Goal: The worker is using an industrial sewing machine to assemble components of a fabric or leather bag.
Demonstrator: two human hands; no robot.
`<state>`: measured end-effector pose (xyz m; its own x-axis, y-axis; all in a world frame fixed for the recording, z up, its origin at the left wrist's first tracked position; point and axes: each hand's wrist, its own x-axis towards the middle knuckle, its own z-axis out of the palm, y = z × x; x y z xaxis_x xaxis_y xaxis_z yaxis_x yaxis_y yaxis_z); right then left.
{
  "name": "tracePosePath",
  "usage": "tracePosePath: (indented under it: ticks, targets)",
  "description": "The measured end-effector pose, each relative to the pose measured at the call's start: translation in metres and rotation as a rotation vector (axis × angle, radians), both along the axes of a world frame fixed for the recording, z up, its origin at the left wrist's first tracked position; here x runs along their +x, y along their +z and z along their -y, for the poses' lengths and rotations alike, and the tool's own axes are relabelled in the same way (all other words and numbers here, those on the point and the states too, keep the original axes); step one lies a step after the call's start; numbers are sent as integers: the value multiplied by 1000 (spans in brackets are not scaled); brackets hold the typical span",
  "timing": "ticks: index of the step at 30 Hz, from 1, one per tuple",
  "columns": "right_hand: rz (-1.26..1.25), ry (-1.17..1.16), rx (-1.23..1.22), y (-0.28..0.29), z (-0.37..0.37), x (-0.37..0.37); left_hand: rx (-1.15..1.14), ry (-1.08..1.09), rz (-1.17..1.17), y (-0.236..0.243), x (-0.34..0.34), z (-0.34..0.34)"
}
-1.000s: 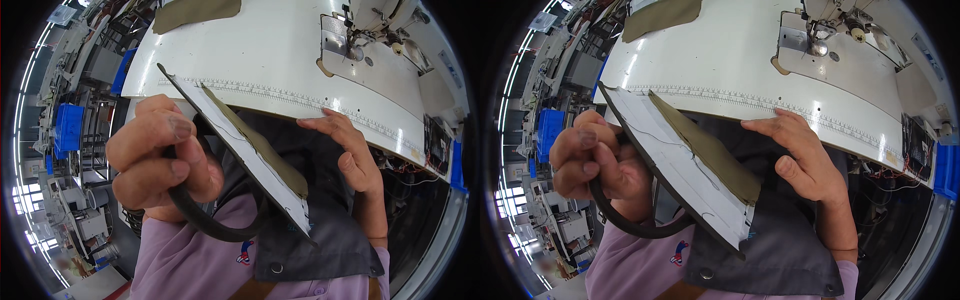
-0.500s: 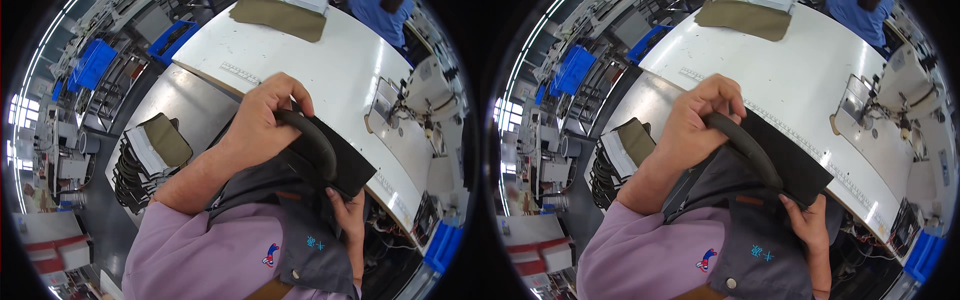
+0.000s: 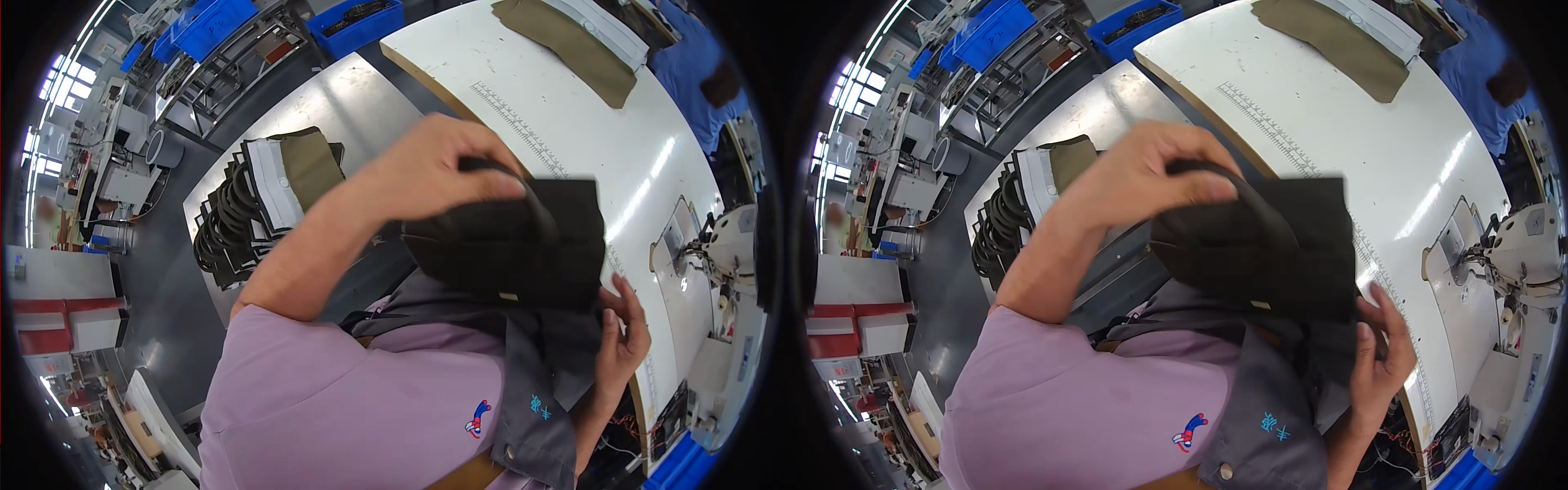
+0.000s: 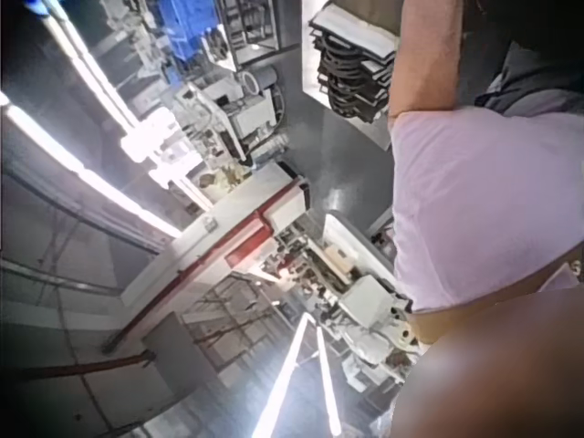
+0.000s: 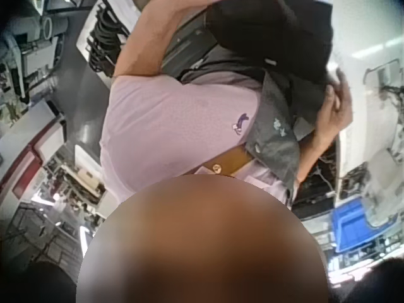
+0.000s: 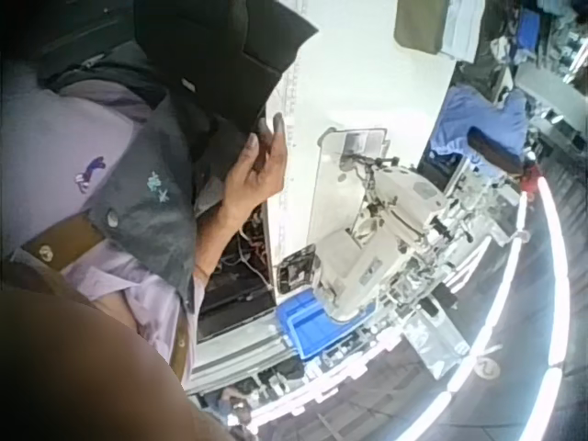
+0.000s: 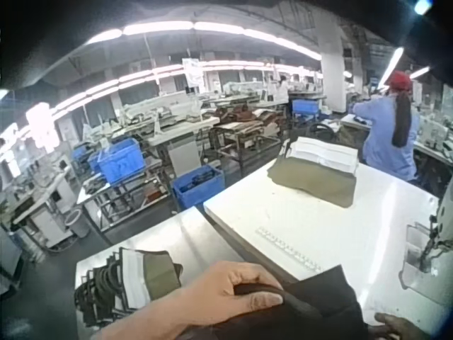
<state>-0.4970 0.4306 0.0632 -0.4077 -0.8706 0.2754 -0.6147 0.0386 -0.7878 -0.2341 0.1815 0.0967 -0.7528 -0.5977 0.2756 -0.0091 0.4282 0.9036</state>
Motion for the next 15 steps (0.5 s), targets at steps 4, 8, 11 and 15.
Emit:
tracePosePath:
  ticks: [4,8,11,15]
  targets:
    - [-67,24,-47,2,-5,-15,377,477,158,-1,85,46]
    - [-46,-21,-8,-10,-17,-27,561,846,65,-55,206,94]
    - [13,-45,-10,-21,-23,-32,547,1174,198,-117,302,107]
    - [6,-39,-44,-24,-25,-35,352,1368,421,-183,343,112]
